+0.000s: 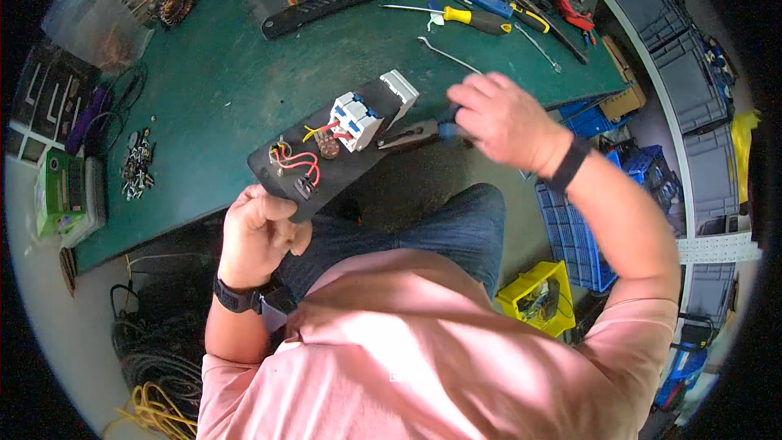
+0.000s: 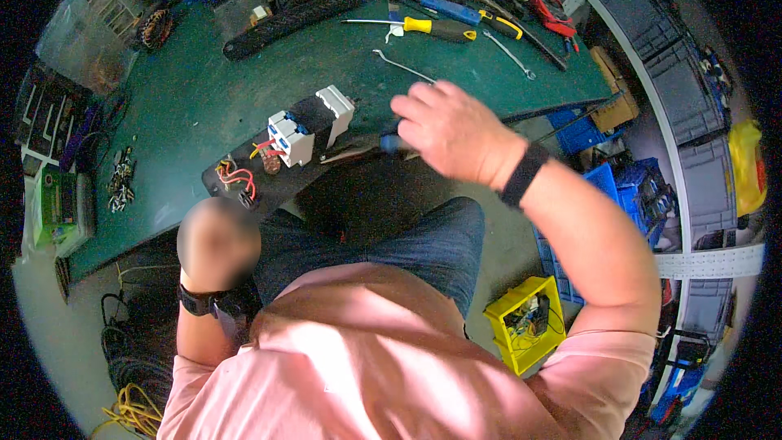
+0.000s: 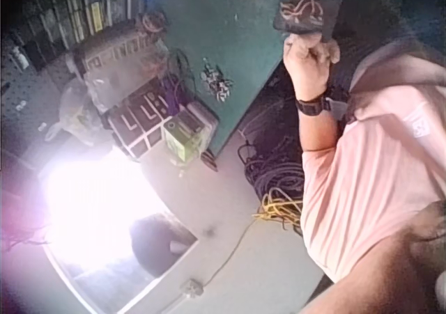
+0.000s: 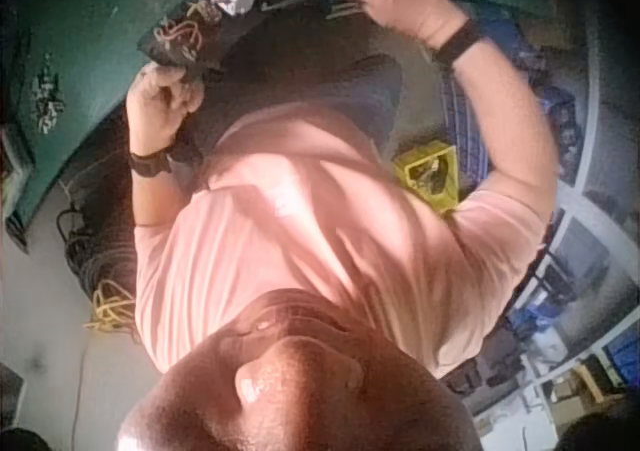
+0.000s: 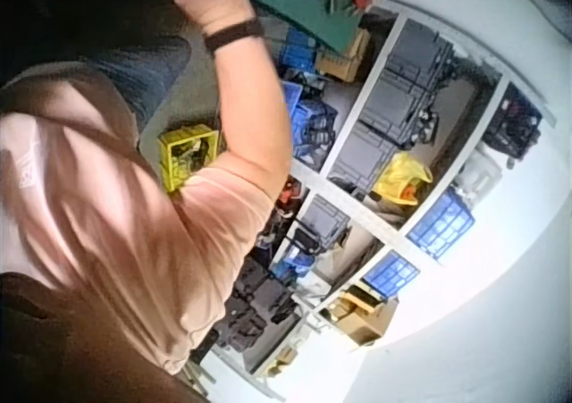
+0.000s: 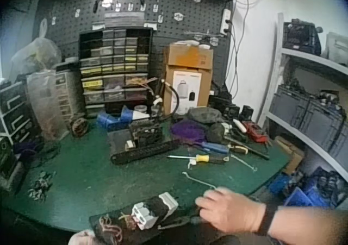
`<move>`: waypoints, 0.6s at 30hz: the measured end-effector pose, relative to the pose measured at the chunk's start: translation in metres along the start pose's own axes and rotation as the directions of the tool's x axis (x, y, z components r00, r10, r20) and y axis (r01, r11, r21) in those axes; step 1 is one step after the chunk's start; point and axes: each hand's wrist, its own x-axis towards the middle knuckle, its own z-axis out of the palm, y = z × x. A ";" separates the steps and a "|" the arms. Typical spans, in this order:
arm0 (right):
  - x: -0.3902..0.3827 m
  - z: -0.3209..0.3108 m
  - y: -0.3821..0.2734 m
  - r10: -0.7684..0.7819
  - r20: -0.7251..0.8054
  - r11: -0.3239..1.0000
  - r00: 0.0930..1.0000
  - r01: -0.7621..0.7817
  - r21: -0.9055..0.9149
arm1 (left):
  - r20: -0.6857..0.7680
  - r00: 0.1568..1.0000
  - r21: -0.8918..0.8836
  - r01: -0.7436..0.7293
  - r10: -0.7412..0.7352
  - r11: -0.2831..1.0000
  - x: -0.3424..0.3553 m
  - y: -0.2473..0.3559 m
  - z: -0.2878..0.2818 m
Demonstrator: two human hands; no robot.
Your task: The person uses a wrench to tighten screws on a white electrical component mounted on a black board. They then switch to pliers to adjust and secure the wires connected to the component terminals.
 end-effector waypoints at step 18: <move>-0.010 -0.018 -0.050 0.460 0.065 0.879 0.886 -0.464 0.110 | -0.091 0.995 0.016 0.046 -0.044 0.999 0.003 -0.010 0.006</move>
